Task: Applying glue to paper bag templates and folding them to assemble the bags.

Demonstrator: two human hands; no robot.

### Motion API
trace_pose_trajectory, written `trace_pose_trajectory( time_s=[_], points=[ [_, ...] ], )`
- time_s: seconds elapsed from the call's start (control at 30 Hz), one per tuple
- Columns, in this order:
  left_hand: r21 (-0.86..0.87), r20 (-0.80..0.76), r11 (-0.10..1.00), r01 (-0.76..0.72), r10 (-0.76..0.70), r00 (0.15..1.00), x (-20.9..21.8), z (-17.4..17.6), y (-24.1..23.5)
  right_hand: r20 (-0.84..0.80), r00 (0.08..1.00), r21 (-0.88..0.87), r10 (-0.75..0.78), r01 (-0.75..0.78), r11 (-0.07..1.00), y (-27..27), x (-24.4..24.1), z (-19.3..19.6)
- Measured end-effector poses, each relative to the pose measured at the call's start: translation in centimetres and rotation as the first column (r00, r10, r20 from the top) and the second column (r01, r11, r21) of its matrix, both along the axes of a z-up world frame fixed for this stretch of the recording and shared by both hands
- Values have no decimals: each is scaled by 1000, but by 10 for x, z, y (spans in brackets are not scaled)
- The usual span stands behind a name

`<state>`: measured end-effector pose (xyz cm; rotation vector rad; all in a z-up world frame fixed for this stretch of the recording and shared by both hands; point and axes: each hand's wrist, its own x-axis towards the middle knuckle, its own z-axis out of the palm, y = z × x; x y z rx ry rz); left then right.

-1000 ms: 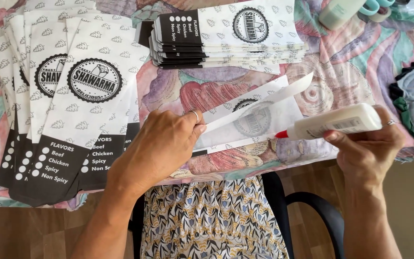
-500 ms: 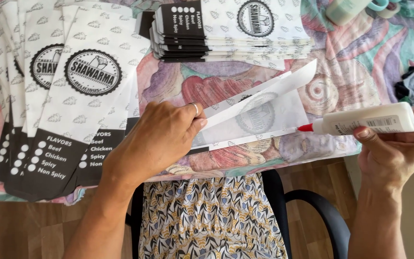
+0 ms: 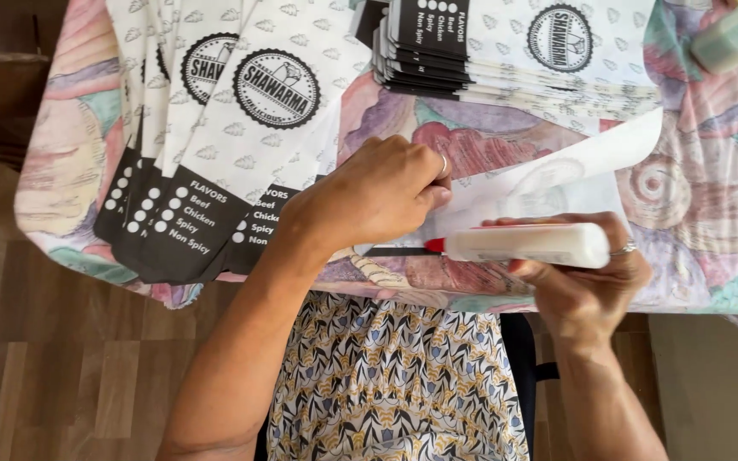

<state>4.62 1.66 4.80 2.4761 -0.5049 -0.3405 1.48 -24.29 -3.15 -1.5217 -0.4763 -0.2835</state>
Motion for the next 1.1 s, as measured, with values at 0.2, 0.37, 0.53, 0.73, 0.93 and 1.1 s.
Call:
trace_pose_trajectory(
  time_s=[0.2, 0.37, 0.53, 0.73, 0.93, 1.1],
  points=[
    [26, -85, 1000, 10, -8, 996, 7, 1, 9, -66, 997, 7, 40, -39, 999, 44, -8, -9],
    [-177, -49, 984, -12, 3, 999, -12, 10, 7, -103, 995, 268, -2, 30, 963, 15, 6, -68],
    [-178, 252, 979, 101, -54, 966, -50, -19, 6, -280, 889, 465, 362, -205, 861, 37, -34, 31],
    [-74, 449, 991, 114, -69, 891, -76, -37, -5, -357, 835, 434, 418, -248, 866, -3, -49, 11],
    [-85, 487, 992, 95, -42, 872, -84, -52, -5, -446, 894, 428, 38, 175, 887, -101, -28, 21],
    [8, 600, 999, 34, -32, 799, -96, -71, -14, -532, 775, 11, -341, 409, 913, -174, 22, 36]
  ],
)
